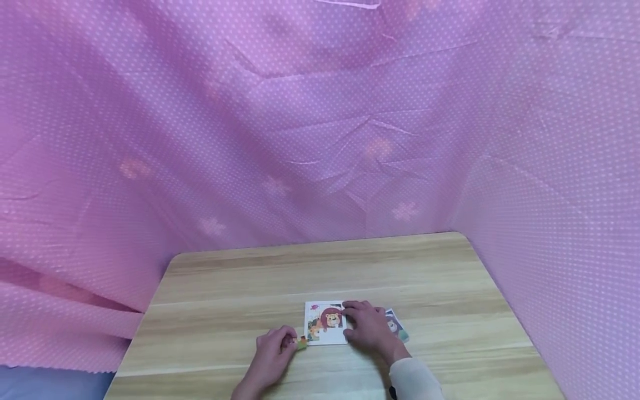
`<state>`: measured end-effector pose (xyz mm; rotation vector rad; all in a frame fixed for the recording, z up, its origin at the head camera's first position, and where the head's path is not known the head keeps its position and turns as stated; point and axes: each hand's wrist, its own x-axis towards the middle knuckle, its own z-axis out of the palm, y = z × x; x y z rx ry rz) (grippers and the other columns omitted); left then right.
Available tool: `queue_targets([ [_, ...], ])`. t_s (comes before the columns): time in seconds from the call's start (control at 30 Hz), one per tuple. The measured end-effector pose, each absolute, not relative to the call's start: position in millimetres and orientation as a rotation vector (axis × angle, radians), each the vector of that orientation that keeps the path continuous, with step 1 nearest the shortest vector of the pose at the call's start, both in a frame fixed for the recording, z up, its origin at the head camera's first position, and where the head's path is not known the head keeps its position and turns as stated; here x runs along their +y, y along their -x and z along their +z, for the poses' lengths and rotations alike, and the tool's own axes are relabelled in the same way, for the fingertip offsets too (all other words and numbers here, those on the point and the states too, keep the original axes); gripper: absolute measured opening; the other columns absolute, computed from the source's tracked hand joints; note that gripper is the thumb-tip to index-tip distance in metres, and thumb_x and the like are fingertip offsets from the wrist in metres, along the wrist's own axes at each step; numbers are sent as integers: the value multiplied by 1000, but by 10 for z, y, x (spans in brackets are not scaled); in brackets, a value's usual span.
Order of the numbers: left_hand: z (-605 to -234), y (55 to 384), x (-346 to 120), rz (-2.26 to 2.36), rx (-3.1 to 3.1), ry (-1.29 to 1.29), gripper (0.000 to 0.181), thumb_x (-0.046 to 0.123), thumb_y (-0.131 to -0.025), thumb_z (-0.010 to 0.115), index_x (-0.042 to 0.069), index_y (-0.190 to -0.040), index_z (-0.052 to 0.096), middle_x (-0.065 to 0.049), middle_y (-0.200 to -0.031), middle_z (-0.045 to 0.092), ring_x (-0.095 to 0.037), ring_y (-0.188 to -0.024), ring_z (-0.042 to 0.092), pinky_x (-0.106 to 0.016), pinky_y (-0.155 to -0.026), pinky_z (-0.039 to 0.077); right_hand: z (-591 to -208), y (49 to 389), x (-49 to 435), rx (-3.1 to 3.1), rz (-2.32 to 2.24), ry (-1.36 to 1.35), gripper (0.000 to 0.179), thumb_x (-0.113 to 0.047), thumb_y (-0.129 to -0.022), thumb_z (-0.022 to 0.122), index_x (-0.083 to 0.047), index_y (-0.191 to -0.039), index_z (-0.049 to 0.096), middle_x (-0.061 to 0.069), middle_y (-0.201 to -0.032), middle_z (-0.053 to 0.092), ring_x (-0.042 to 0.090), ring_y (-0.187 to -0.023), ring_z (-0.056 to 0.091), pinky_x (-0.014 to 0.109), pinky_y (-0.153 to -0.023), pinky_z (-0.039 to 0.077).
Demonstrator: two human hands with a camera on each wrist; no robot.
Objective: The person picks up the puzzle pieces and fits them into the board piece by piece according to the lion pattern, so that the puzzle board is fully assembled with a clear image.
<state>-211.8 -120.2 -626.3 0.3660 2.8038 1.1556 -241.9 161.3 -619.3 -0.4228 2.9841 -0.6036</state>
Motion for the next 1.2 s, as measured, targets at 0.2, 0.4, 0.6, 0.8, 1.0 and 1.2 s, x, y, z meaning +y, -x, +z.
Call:
queue_targets([
  [0.2,-6288,2174,-1022,1128,2800,-421,10,32,-90,64,33,-99,60,21,-85,57,-2,-86,48,-48,-95,29,-6168,2424,1623,2976,-611,436,52,-41,-78,72,-29,-128,61,-6,-145,50,21,-130,47,60,-99,37],
  [0.4,-6286,2249,-933,1100,2800,-442,11,30,-90,64,31,-101,61,20,-85,57,-3,-86,48,-48,-93,29,-6174,2456,1613,2974,-616,406,52,-42,-79,72,-30,-128,60,-7,-146,49,21,-131,46,60,-101,35],
  [0.6,-6300,2351,-921,1058,2836,-466,10,29,-89,63,32,-98,60,21,-81,55,-3,-82,46,-44,-88,28,-6186,2502,1595,2973,-610,393,53,-43,-79,71,-30,-129,60,-8,-146,49,21,-132,46,59,-101,35],
  [0.8,-6296,2412,-887,1037,2838,-454,11,28,-88,63,30,-99,61,20,-80,54,-3,-81,45,-43,-88,27,-6210,2536,1581,2978,-615,390,52,-43,-79,71,-30,-128,61,-8,-146,49,21,-132,46,58,-101,36],
  [1.0,-6298,2433,-824,1034,2834,-483,14,26,-87,65,28,-101,63,20,-81,56,-4,-82,46,-46,-90,27,-6218,2550,1581,2979,-632,389,51,-42,-78,72,-29,-126,62,-7,-146,49,22,-132,46,58,-99,36],
  [1.2,-6318,2473,-756,1011,2842,-512,16,31,-88,65,32,-104,63,22,-84,57,-4,-86,47,-45,-90,28,-6222,2560,1592,2980,-628,380,52,-42,-79,72,-29,-127,61,-7,-146,49,22,-133,46,57,-98,37],
])
